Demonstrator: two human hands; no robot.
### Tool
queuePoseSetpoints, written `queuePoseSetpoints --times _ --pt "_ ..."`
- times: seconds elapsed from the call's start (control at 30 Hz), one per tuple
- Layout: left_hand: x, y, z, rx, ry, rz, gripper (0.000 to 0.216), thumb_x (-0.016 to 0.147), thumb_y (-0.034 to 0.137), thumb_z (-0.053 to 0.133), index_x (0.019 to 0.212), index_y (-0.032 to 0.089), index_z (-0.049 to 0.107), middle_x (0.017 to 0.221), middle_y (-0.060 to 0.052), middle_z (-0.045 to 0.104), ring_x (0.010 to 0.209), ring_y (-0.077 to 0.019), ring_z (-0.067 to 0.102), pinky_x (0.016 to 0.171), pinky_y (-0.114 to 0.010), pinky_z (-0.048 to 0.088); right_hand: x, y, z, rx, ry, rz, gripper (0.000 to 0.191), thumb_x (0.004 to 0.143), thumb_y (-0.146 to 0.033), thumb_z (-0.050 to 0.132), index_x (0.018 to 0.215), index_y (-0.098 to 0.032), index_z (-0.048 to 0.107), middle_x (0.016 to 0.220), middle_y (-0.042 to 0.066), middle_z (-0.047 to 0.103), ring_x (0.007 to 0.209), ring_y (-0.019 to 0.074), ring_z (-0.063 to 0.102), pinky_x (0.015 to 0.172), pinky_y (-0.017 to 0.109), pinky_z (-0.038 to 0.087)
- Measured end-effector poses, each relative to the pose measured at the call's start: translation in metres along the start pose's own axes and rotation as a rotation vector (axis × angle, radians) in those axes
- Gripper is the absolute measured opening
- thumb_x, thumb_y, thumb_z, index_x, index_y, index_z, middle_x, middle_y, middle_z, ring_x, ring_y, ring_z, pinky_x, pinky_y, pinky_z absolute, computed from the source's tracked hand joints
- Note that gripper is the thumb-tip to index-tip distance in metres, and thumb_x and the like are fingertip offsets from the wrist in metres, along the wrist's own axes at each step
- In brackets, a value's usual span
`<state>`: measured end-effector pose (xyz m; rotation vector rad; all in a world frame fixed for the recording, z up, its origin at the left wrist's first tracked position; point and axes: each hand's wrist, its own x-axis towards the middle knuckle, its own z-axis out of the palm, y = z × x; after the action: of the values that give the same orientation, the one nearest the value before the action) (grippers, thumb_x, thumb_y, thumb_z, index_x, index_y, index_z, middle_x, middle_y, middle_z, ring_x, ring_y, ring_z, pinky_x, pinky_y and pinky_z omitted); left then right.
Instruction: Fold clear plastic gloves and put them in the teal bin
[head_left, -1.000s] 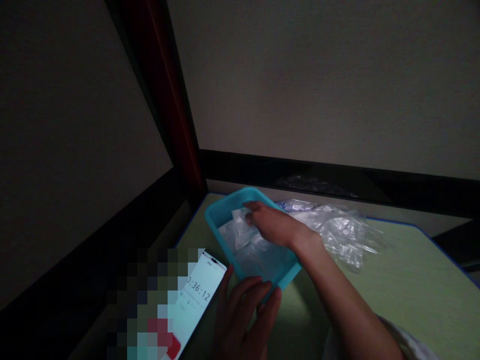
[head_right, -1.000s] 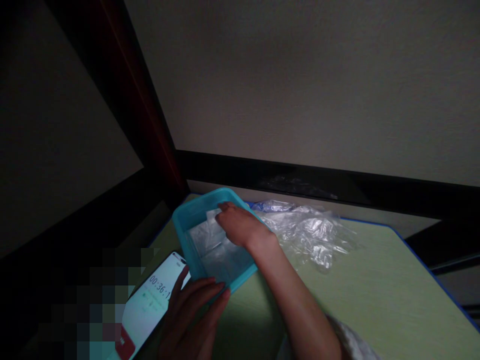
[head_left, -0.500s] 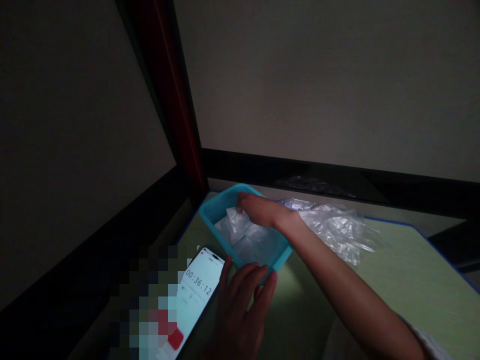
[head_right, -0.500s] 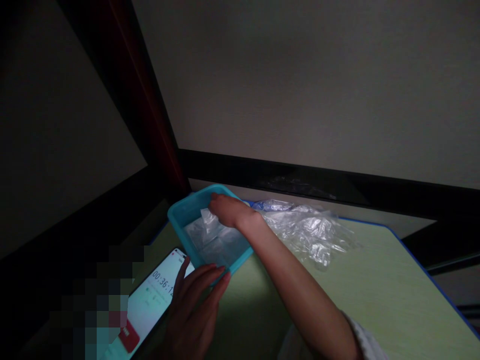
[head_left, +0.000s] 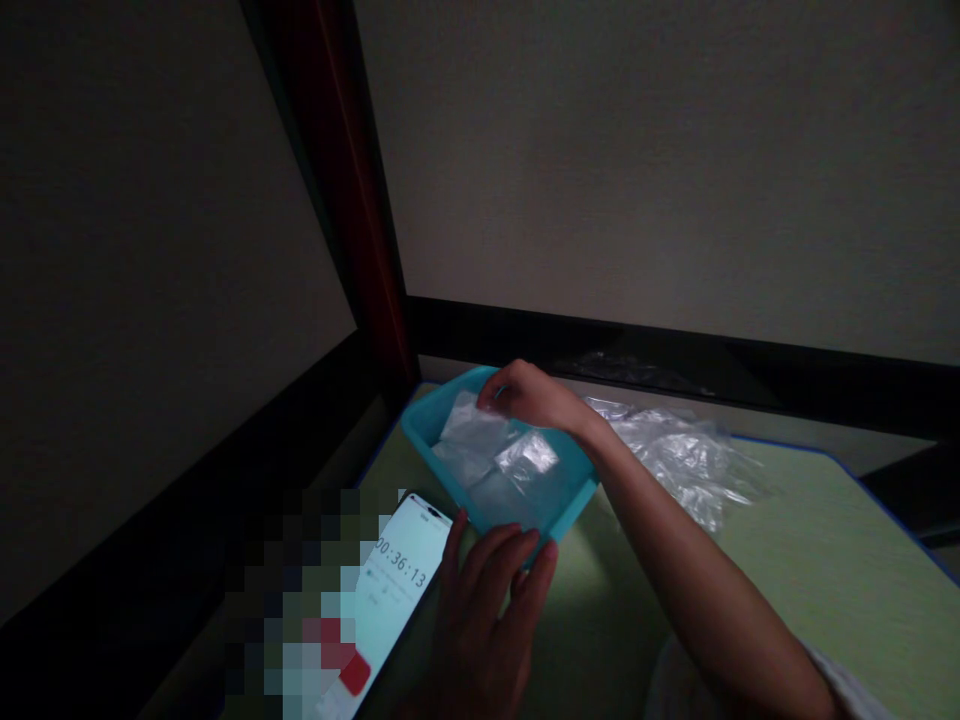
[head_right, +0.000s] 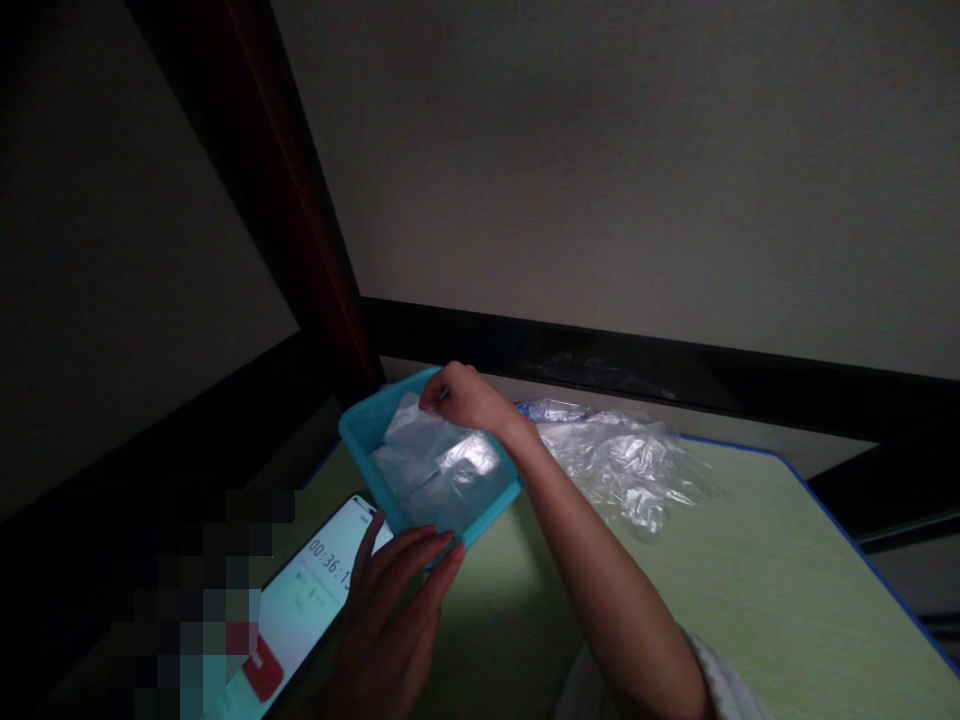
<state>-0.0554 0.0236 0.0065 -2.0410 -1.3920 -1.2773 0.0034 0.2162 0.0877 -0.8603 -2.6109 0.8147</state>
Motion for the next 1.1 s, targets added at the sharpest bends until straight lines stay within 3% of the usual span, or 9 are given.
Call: queuePoseSetpoints --times 0.17,0.33,0.53,0.6,0.73,1.1 --pt "0.000 0.001 0.001 -0.010 0.007 -0.019 0.029 0.085 -0.001 0.042 0.099 0.014 0.063 0.090 -0.004 0.069 0.096 -0.0126 0.061 0.109 -0.035 0.026 0.000 -0.002 -0.003 0.170 0.054 0.062 0.028 0.076 -0.004 0.047 0.094 -0.007 0.069 0.083 0.007 0.070 0.067 0.0122 0.062 0.061 0.022 0.048" --pt "-0.001 0.000 0.000 -0.006 -0.018 -0.017 0.030 0.085 -0.001 0.042 0.101 0.015 0.063 0.090 -0.004 0.069 0.097 -0.0125 0.061 0.110 -0.035 0.024 -0.005 -0.006 -0.003 0.169 -0.026 0.119 0.027 0.076 -0.005 0.052 0.097 -0.007 0.068 0.081 0.006 0.070 0.066 0.0119 0.062 0.060 0.021 0.049" --pt "0.000 0.000 0.000 -0.008 -0.016 -0.005 0.030 0.085 -0.001 0.042 0.101 0.015 0.063 0.091 -0.003 0.069 0.097 -0.0126 0.060 0.110 -0.035 0.025 -0.008 -0.006 0.004 -0.077 -0.154 0.193 0.029 0.075 0.003 0.054 0.096 -0.011 0.067 0.100 0.008 0.068 0.089 0.0165 0.063 0.077 0.025 0.048" --pt "0.000 0.000 0.000 -0.009 -0.007 -0.010 0.030 0.085 -0.001 0.042 0.101 0.015 0.063 0.091 -0.004 0.069 0.097 -0.0125 0.060 0.110 -0.035 0.025 -0.011 -0.007 0.007 -0.186 -0.171 0.225 0.025 0.080 -0.003 0.055 0.102 -0.011 0.063 0.107 0.009 0.064 0.098 0.0185 0.059 0.084 0.031 0.047" --pt "-0.001 -0.001 0.000 -0.011 -0.008 -0.010 0.029 0.086 0.000 0.042 0.101 0.015 0.063 0.091 -0.004 0.069 0.097 -0.0131 0.061 0.110 -0.035 0.026 -0.018 -0.013 0.010 -0.365 -0.202 0.273 0.029 0.089 -0.031 0.054 0.114 -0.016 0.054 0.115 0.008 0.056 0.098 0.0202 0.058 0.082 0.041 0.049" --pt "-0.001 0.000 0.000 0.010 0.007 -0.018 0.033 0.083 -0.002 0.042 0.101 0.016 0.062 0.090 -0.003 0.069 0.097 -0.0131 0.061 0.109 -0.036 0.027 -0.023 -0.031 0.019 -0.620 -0.255 0.256 0.028 0.089 -0.032 0.053 0.114 -0.019 0.055 0.117 0.008 0.055 0.098 0.0190 0.057 0.082 0.038 0.049"
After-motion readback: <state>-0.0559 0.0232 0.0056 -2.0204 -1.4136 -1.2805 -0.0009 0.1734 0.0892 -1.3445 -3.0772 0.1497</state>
